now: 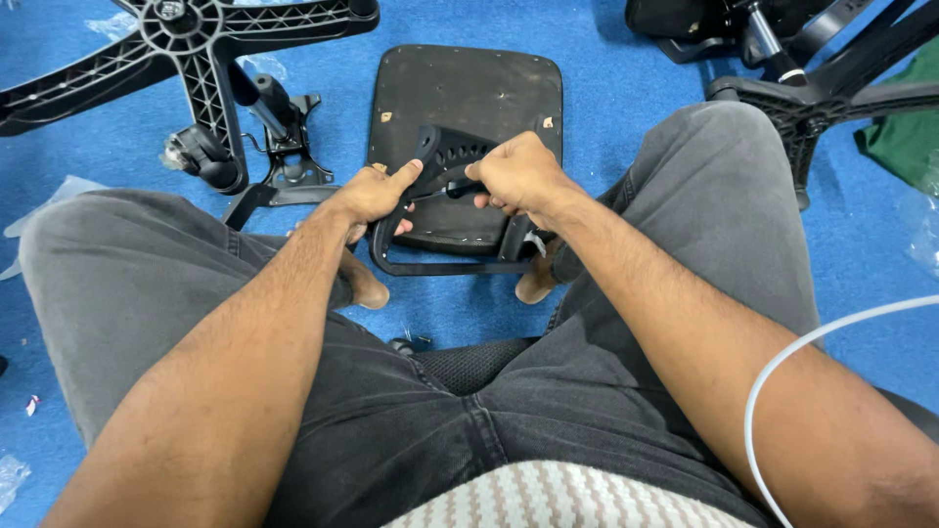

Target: The person uses a screwdriver to attach a black plastic frame to a chair seat base, tightening multiple screws to secure the components together.

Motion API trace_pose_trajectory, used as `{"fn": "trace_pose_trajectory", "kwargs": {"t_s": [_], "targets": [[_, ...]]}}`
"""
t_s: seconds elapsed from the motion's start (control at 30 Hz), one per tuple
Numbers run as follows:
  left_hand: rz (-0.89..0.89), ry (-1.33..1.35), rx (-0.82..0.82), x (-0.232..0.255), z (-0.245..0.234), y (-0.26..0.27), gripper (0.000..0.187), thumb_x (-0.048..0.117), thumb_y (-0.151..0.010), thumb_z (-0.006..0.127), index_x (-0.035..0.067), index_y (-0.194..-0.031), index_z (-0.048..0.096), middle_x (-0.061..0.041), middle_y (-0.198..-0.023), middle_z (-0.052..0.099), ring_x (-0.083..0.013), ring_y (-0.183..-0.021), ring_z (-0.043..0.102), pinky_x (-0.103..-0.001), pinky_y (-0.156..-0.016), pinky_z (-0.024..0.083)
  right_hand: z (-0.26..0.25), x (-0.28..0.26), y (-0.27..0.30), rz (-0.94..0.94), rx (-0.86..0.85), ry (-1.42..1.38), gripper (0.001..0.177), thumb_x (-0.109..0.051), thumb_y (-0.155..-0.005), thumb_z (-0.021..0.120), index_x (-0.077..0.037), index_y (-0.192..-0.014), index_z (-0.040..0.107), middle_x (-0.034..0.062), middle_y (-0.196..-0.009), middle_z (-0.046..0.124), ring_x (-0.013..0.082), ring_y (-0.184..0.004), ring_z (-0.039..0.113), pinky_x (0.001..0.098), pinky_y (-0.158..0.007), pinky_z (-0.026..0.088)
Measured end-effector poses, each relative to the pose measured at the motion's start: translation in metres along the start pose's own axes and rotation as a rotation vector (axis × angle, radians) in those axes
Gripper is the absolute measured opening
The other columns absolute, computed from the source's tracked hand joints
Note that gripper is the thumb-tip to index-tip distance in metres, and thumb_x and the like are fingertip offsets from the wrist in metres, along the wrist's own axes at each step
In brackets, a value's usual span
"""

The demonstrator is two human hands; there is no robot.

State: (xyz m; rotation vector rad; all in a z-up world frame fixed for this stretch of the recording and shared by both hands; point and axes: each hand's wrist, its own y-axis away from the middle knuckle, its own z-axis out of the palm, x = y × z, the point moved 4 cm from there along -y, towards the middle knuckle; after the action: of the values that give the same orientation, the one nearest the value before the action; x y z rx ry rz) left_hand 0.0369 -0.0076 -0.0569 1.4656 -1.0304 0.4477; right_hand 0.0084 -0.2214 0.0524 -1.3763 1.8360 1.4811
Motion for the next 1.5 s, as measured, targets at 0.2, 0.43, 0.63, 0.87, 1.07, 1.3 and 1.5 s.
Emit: {"fn": "trace_pose_trajectory", "kwargs": {"t_s": [0.2,0.43,0.63,0.87,1.07,1.3,1.5], "targets": [[-0.08,-0.052,-0.012,0.013,0.012,0.01,0.071,0.057,-0.096,0.06,-0.013,-0.102,0.064,-0.016,-0.083,0.069,-0.0224,-0.058,0.067,-0.031,-0.044,0.057,-0.008,0.004,-0.003,0.047,0.018,-0.066,0.021,-0.012,-0.09,0.066,0.002,-0.075,0.071,0.0128,-0.064,0.066,0.0082,-0.043,0.044,0.0256,-0.036,0.028],[0.074,0.271,-0.034,0.044,0.002,-0.001,0.043,0.028,-0.086,0.08,-0.008,-0.104,0.063,-0.014,-0.086,0.069,-0.0199,-0.061,0.068,-0.029,-0.047,0.059,-0.033,0.013,-0.009,0.009,0.073,-0.291,0.017,-0.011,-0.09,0.067,0.003,-0.082,0.069,0.0148,-0.066,0.066,0.0072,-0.045,0.046,0.0233,-0.035,0.027],[0.299,0.324,-0.076,0.077,0.002,-0.004,0.024,-0.004,-0.078,0.072,-0.011,-0.099,0.067,-0.014,-0.081,0.068,-0.0179,-0.062,0.072,-0.025,-0.048,0.056,-0.051,0.025,-0.012,-0.001,0.123,-0.468,0.016,-0.013,-0.093,0.066,0.003,-0.09,0.067,0.0147,-0.07,0.068,0.0061,-0.046,0.046,0.021,-0.036,0.027],[0.34,0.438,0.056,0.108,-0.008,0.01,0.02,-0.006,-0.069,0.071,-0.014,-0.079,0.056,-0.014,-0.076,0.061,-0.0263,-0.06,0.07,-0.033,-0.055,0.066,-0.06,0.031,-0.002,-0.019,0.087,-0.52,0.02,-0.013,-0.092,0.068,0.006,-0.093,0.069,0.0163,-0.069,0.069,0.0068,-0.044,0.045,0.0219,-0.035,0.027],[0.375,0.304,-0.069,0.117,-0.005,0.011,0.025,-0.006,-0.068,0.07,-0.005,-0.092,0.074,-0.013,-0.09,0.071,-0.0252,-0.079,0.074,-0.029,-0.068,0.065,-0.058,0.035,-0.001,-0.073,0.079,-0.532,0.022,-0.013,-0.091,0.069,0.006,-0.1,0.072,0.0156,-0.069,0.069,0.0069,-0.044,0.047,0.0217,-0.035,0.028],[0.231,0.139,-0.031,0.127,-0.002,0.011,0.02,0.015,-0.08,0.073,0.004,-0.097,0.072,-0.005,-0.091,0.074,-0.0159,-0.081,0.071,-0.031,-0.075,0.059,-0.063,0.036,-0.004,-0.088,0.163,-0.594,0.022,-0.013,-0.093,0.068,0.006,-0.083,0.064,0.0142,-0.067,0.068,0.0063,-0.044,0.046,0.0232,-0.034,0.027],[0.231,0.184,-0.006,0.127,-0.001,0.014,0.019,0.017,-0.086,0.072,0.004,-0.099,0.068,-0.008,-0.094,0.067,-0.0176,-0.084,0.063,-0.031,-0.078,0.054,-0.063,0.034,0.0,-0.11,0.129,-0.605,0.021,-0.013,-0.094,0.065,0.0,-0.078,0.065,0.0132,-0.065,0.066,0.0046,-0.043,0.043,0.0211,-0.036,0.026]]}}
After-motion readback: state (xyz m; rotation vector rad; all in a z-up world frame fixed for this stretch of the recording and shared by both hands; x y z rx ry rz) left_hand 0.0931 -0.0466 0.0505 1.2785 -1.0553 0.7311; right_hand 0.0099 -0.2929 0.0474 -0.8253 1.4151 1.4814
